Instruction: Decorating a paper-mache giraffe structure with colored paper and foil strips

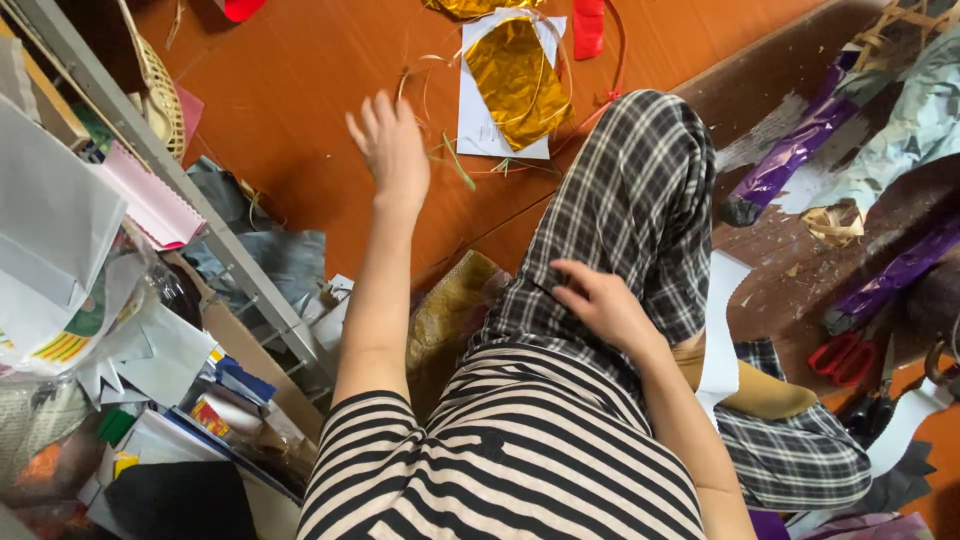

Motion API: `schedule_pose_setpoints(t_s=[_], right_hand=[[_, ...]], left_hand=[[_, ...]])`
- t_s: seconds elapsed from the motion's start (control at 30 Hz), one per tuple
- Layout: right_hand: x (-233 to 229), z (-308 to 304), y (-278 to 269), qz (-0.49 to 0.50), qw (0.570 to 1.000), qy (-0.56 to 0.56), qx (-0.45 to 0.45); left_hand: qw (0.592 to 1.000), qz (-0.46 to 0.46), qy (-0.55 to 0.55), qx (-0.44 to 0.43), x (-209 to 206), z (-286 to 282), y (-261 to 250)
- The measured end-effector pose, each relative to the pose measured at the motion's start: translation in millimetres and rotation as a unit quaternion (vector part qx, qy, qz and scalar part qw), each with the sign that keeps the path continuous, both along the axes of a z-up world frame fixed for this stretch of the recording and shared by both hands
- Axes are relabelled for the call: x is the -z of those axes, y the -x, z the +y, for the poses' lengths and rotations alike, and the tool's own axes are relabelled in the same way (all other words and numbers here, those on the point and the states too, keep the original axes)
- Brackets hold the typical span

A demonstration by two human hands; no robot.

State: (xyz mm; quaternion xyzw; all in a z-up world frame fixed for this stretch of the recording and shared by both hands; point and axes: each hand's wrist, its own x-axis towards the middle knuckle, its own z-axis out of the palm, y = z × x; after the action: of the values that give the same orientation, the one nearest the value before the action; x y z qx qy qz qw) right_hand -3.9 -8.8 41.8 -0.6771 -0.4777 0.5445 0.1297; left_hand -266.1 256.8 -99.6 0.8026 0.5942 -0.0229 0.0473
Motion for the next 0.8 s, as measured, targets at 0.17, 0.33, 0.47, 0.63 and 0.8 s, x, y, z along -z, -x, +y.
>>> schedule_pose_setpoints(t_s=[0.17, 0.33, 0.47, 0.63, 0.8], right_hand=[[30.3, 3.9, -4.9, 0.162, 0.962, 0.048, 0.215], [41.7, -6.7, -4.5, 0.177, 0.951, 0.025, 0.252], [47.8, -10.0, -6.0, 0.185, 0.947, 0.012, 0.261], [47.8, -8.5, -7.8, 0.190, 0.953, 0.003, 0.236], [76.0, -19.8, -3.0, 0.214, 0.937, -0.111, 0.253]], left_hand=[[0.984, -0.143, -0.035, 0.098, -0.9, 24.5, -60.8], [0.993, -0.074, 0.039, 0.084, 114.7, 58.7, -60.6], [0.987, -0.159, -0.014, -0.026, 62.4, 62.4, -54.6], [0.995, -0.065, -0.052, -0.060, 51.4, 60.7, -38.6], [0.985, -0.173, -0.016, -0.008, 94.3, 58.7, -84.4]])
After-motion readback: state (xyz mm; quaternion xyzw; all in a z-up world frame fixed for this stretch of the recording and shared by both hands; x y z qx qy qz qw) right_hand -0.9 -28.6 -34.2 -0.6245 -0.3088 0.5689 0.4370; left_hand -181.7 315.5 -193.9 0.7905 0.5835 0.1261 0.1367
